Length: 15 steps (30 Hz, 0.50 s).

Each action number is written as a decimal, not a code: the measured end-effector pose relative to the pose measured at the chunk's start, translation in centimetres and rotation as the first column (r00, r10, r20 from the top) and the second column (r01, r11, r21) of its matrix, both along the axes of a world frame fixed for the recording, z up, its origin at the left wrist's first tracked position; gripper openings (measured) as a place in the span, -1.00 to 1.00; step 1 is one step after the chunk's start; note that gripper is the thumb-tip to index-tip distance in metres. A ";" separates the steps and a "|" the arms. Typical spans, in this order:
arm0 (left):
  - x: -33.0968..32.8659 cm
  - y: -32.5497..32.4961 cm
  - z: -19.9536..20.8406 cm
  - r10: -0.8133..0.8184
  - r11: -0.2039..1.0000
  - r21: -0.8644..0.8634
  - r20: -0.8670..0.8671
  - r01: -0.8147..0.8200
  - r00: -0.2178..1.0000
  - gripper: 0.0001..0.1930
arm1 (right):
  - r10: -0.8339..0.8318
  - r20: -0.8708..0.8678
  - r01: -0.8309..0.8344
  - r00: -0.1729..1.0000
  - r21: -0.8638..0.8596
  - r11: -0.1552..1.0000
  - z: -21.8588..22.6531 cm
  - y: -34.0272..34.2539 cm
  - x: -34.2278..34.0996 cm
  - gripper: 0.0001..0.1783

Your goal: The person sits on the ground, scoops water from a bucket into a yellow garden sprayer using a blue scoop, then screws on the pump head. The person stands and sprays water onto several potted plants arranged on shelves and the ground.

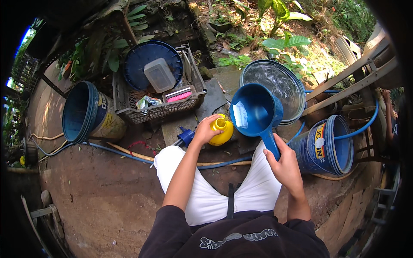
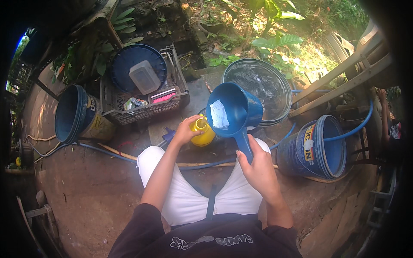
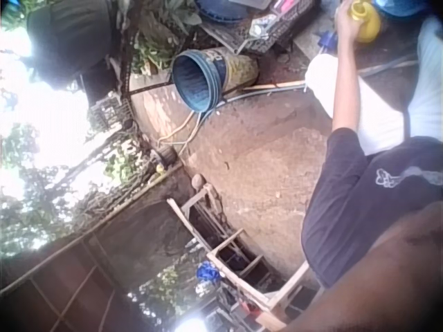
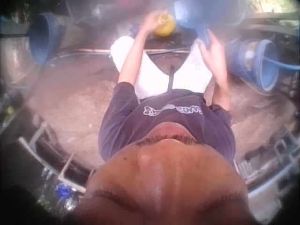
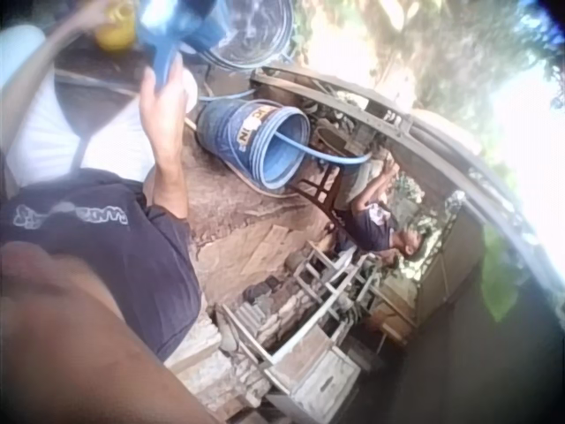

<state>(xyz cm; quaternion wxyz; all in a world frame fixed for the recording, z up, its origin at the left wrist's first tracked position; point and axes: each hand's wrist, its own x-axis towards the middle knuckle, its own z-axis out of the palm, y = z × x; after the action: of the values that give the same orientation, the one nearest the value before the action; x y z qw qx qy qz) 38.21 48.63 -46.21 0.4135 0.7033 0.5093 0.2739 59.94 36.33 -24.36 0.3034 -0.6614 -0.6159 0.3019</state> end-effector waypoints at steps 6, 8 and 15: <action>0.1 -0.1 0.5 0.011 1.000 -0.006 -0.001 -0.011 1.000 -0.41 | -0.008 -0.004 0.007 1.000 -0.058 0.998 0.8 0.3 -0.2 -0.51; 0.1 -0.2 0.4 0.012 1.000 -0.003 0.006 -0.012 1.000 -0.41 | -0.011 0.013 0.011 1.000 -0.030 0.999 0.6 0.2 -0.2 -0.51; 0.0 0.0 0.2 -0.008 1.000 -0.008 0.004 0.008 1.000 -0.41 | -0.014 0.040 0.014 0.999 -0.006 1.000 0.3 0.2 -0.2 -0.50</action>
<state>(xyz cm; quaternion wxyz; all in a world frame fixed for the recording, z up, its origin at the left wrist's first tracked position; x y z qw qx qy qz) 38.23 48.59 -45.96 0.4185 0.7030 0.5068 0.2718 59.77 36.57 -24.06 0.2909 -0.6726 -0.6163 0.2883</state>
